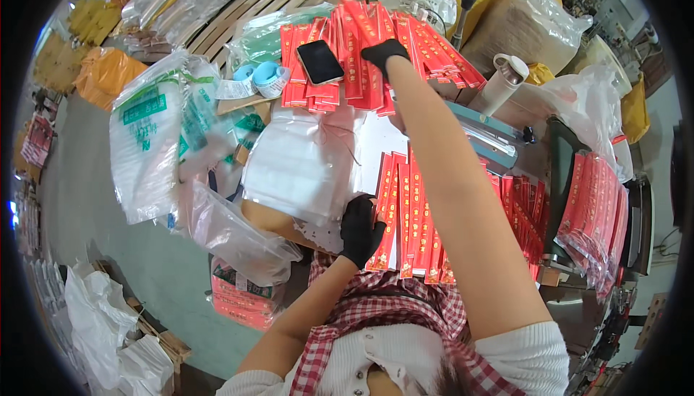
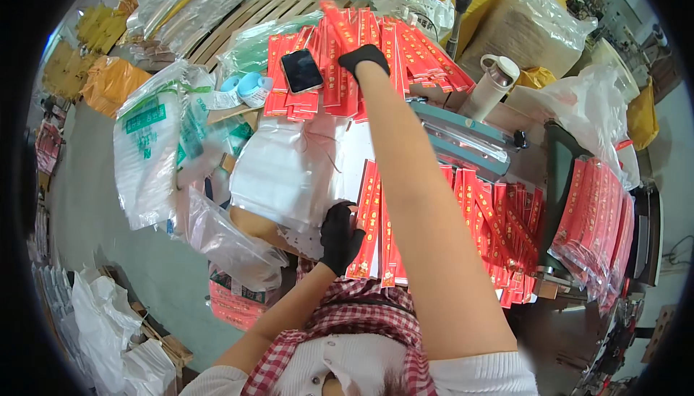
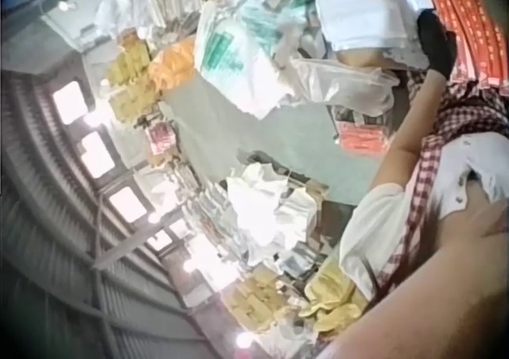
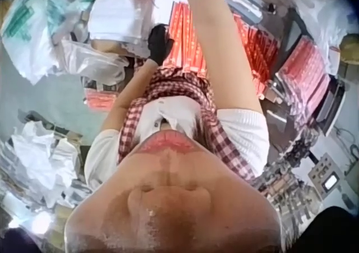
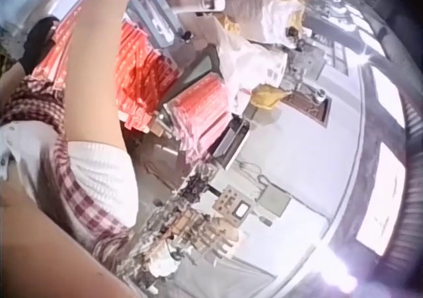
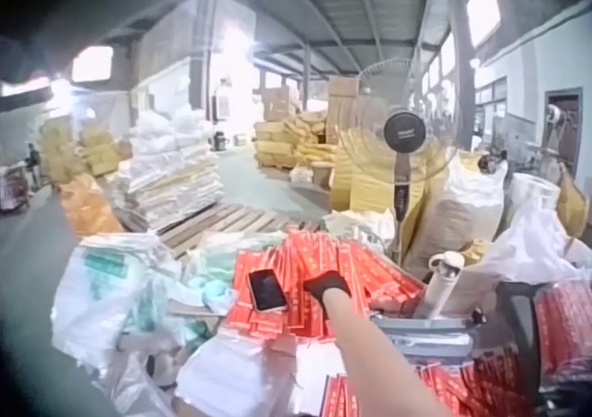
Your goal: The person is packaging stacks of red envelopes into plastic bags and sealing them using a heat sealer.
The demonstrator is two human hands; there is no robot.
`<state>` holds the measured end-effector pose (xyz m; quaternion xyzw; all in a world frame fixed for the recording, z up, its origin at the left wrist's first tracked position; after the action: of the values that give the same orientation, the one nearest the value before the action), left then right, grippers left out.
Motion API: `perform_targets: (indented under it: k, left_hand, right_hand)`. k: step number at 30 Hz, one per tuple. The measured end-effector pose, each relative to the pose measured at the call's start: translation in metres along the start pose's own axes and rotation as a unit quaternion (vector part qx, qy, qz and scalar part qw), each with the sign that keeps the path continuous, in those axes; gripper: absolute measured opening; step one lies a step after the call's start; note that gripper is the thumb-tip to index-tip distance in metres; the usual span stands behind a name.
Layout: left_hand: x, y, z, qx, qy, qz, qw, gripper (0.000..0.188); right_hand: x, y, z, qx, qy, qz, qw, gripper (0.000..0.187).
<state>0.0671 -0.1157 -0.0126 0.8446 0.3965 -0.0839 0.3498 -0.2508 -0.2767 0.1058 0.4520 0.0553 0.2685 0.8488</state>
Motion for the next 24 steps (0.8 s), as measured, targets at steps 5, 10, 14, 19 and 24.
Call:
perform_targets:
  k: [5,10,14,19,24]
  left_hand:
    - [0.006,0.002,0.023,0.055,0.035,-0.032,0.997,0.020]
    - [-0.037,-0.004,0.007,0.421,0.209,0.038,0.882,0.031]
    - [-0.064,-0.002,-0.051,0.587,0.201,0.131,0.773,0.035]
    - [-0.036,-0.014,-0.027,0.598,0.274,0.089,0.748,0.037]
    - [-0.028,-0.007,-0.033,0.660,0.306,0.118,0.676,0.039]
  right_hand:
    - [0.033,0.023,-0.039,-0.394,0.050,0.116,0.910,0.029]
    - [0.183,0.033,-0.114,-0.528,0.072,0.221,0.817,0.025]
    - [0.267,0.014,-0.155,-0.417,0.002,0.212,0.884,0.045]
    - [0.292,-0.007,-0.186,-0.530,-0.056,0.196,0.823,0.035]
    - [0.300,-0.009,-0.196,-0.568,-0.066,0.292,0.767,0.031]
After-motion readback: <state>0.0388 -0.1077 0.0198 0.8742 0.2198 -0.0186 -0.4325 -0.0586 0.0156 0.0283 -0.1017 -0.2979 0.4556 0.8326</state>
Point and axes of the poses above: each hand's wrist, its own x-axis away from the middle knuckle, its own y-axis out of the back of the hand, z = x × y, the point moved 5 cm from there along -x, towards the middle knuckle, and after that the axes turned 2 degrees about -x, right-handed, at the moved point
